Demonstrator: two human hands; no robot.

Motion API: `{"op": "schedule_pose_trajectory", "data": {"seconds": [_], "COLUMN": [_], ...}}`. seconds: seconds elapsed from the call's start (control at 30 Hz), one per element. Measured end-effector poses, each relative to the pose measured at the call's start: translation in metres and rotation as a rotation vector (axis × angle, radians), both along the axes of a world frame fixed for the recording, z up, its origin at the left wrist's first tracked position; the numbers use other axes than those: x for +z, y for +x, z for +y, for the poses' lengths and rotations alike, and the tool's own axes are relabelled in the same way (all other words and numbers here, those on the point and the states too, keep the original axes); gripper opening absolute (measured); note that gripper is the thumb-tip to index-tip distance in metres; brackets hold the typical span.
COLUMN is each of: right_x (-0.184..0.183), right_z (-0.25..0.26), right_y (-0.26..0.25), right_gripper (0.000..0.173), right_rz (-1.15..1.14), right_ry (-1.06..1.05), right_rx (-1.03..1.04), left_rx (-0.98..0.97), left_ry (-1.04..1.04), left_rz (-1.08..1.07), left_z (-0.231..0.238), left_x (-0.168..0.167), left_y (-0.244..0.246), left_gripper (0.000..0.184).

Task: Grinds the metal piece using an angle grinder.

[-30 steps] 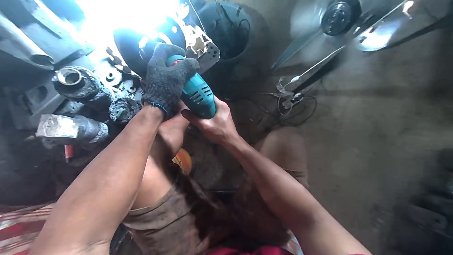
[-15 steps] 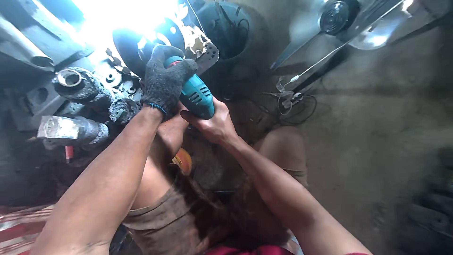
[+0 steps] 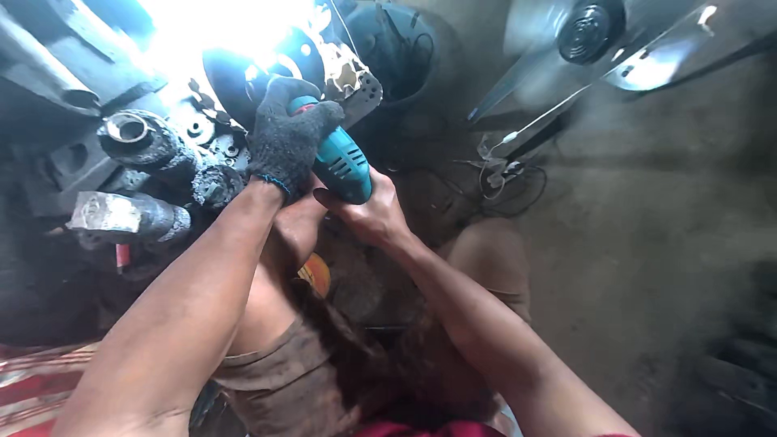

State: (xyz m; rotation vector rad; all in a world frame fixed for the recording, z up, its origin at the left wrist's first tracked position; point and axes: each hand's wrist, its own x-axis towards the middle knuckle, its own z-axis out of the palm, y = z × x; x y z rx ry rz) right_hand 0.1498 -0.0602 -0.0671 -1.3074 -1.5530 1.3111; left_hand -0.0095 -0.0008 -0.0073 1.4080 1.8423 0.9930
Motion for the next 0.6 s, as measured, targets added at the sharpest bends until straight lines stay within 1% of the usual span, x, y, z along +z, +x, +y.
{"op": "schedule_pose_trajectory", "data": {"seconds": [0.2, 0.37, 0.6], "right_x": [0.0006, 0.0012, 0.0013], "right_z": [0.0006, 0.0007, -0.0005], "right_y": [0.0034, 0.0045, 0.0043], "right_gripper": [0.053, 0.053, 0.052], "right_rz": [-0.016, 0.001, 0.033], "right_ry": [0.004, 0.000, -0.007], "right_rx": [-0.031, -0.045, -0.044], "left_rx": [-0.020, -0.027, -0.024], "left_ry": [0.004, 0.004, -0.004], "left_rz": [-0.056, -0.079, -0.047], "left_z": [0.0063, 0.0079, 0.0081], "left_x": [-0.0007, -0.0008, -0.0013], "left_y": [0.0044, 0.0073, 0.0062], "left_gripper": [0.047, 0.044, 0.045]}}
